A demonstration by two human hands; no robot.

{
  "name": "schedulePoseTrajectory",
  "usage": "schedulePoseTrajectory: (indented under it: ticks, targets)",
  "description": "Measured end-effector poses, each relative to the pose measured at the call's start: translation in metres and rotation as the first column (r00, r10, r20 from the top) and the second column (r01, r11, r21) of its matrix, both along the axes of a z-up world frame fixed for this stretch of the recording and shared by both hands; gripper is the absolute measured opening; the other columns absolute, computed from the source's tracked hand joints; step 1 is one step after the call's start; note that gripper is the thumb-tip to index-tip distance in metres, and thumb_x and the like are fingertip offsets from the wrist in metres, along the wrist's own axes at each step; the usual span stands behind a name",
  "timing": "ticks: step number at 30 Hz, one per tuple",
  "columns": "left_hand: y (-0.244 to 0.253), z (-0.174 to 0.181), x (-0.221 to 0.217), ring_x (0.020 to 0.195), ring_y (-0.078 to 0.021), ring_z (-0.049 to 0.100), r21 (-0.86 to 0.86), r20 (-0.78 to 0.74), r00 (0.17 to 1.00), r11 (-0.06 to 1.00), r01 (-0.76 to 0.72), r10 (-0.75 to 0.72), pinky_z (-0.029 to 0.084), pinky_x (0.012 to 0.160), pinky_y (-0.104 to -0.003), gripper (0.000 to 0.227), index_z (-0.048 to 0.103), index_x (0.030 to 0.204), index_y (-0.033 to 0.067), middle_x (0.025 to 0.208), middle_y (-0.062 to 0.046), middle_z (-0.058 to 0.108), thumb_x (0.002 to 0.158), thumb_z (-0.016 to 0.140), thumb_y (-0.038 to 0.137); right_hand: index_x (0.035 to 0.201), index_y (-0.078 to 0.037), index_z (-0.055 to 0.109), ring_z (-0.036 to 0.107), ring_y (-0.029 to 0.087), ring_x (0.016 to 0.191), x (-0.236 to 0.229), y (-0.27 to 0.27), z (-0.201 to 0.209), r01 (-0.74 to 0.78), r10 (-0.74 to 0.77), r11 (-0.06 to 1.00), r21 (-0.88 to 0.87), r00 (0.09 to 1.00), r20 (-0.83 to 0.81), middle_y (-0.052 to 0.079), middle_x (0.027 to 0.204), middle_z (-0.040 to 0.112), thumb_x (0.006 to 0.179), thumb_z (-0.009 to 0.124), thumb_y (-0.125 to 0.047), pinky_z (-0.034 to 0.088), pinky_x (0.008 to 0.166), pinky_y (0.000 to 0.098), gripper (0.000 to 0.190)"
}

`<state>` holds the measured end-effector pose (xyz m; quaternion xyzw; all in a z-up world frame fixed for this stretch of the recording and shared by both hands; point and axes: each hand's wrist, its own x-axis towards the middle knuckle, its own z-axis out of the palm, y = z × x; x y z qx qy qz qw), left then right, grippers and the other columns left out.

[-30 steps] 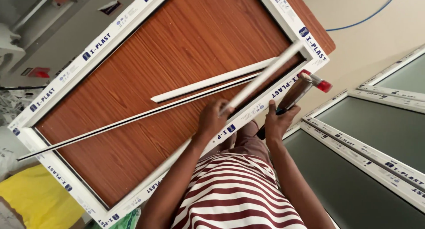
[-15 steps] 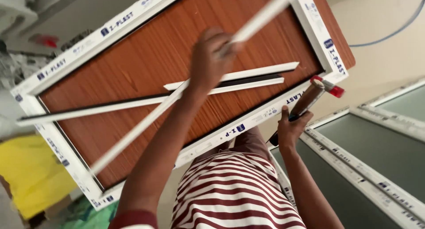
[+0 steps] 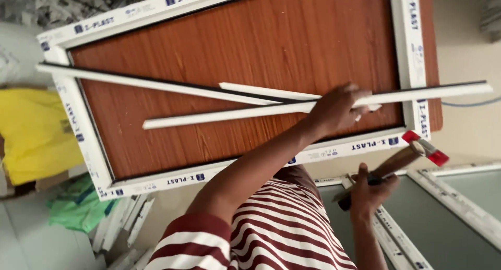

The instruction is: The person assembles a window frame by tapping the white plastic edges with a mallet before inserting a rubber seal. They then place white trim pieces onto the panel and use a small tool to press them into the frame's inner grooves.

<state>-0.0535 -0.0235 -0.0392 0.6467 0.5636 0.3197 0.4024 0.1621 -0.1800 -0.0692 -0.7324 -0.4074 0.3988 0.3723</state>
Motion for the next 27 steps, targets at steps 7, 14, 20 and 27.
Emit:
schedulePoseTrajectory:
  ticks: [7, 14, 20, 27]
  targets:
    - [-0.072, 0.034, 0.002, 0.122, -0.0315, 0.067, -0.232, 0.252, 0.968, 0.972, 0.041, 0.02, 0.053, 0.103, -0.042, 0.077, 0.054, 0.146, 0.0068, 0.134, -0.017, 0.068, 0.087, 0.077, 0.05, 0.115, 0.005, 0.038, 0.061, 0.033, 0.102, -0.025, 0.038, 0.025, -0.358, 0.326, 0.933, 0.031, 0.88, 0.345, 0.02, 0.114, 0.048, 0.096, 0.086, -0.008, 0.057, 0.079, 0.0397, 0.053]
    - [-0.12, 0.047, -0.057, 0.098, -0.0279, 0.076, -0.29, 0.333, 0.777, 0.842, -0.455, 0.534, 0.06, 0.086, -0.039, 0.059, 0.063, 0.132, 0.0014, 0.108, -0.018, 0.077, 0.092, 0.072, 0.044, 0.126, 0.001, 0.043, 0.062, 0.022, 0.097, -0.138, 0.058, 0.062, -0.75, 0.729, 0.657, 0.076, 0.658, 0.186, 0.012, 0.109, 0.061, 0.093, 0.077, -0.01, 0.052, 0.08, 0.0395, 0.049]
    - [-0.195, 0.121, -0.162, 0.062, -0.017, 0.075, -0.267, 0.377, 0.566, 0.671, -0.691, 0.733, 0.061, 0.056, -0.03, 0.054, 0.062, 0.119, -0.0003, 0.085, -0.011, 0.075, 0.084, 0.077, 0.039, 0.108, -0.001, 0.048, 0.063, 0.02, 0.076, -0.211, 0.046, 0.096, -0.903, 0.883, 0.429, -0.007, 0.418, 0.211, 0.011, 0.089, 0.064, 0.073, 0.093, -0.024, 0.054, 0.067, 0.0347, 0.062]
    - [-0.282, 0.071, -0.241, 0.078, -0.0136, 0.061, -0.063, 0.485, 0.347, 0.428, -0.901, 0.802, 0.054, 0.072, -0.029, 0.03, 0.056, 0.104, 0.0057, 0.086, -0.008, 0.064, 0.099, 0.077, 0.026, 0.099, -0.003, 0.049, 0.059, 0.017, 0.06, -0.274, -0.019, 0.114, -0.916, 0.922, 0.349, -0.195, 0.299, 0.247, 0.009, 0.07, 0.061, 0.073, 0.094, -0.028, 0.051, 0.056, 0.0327, 0.058]
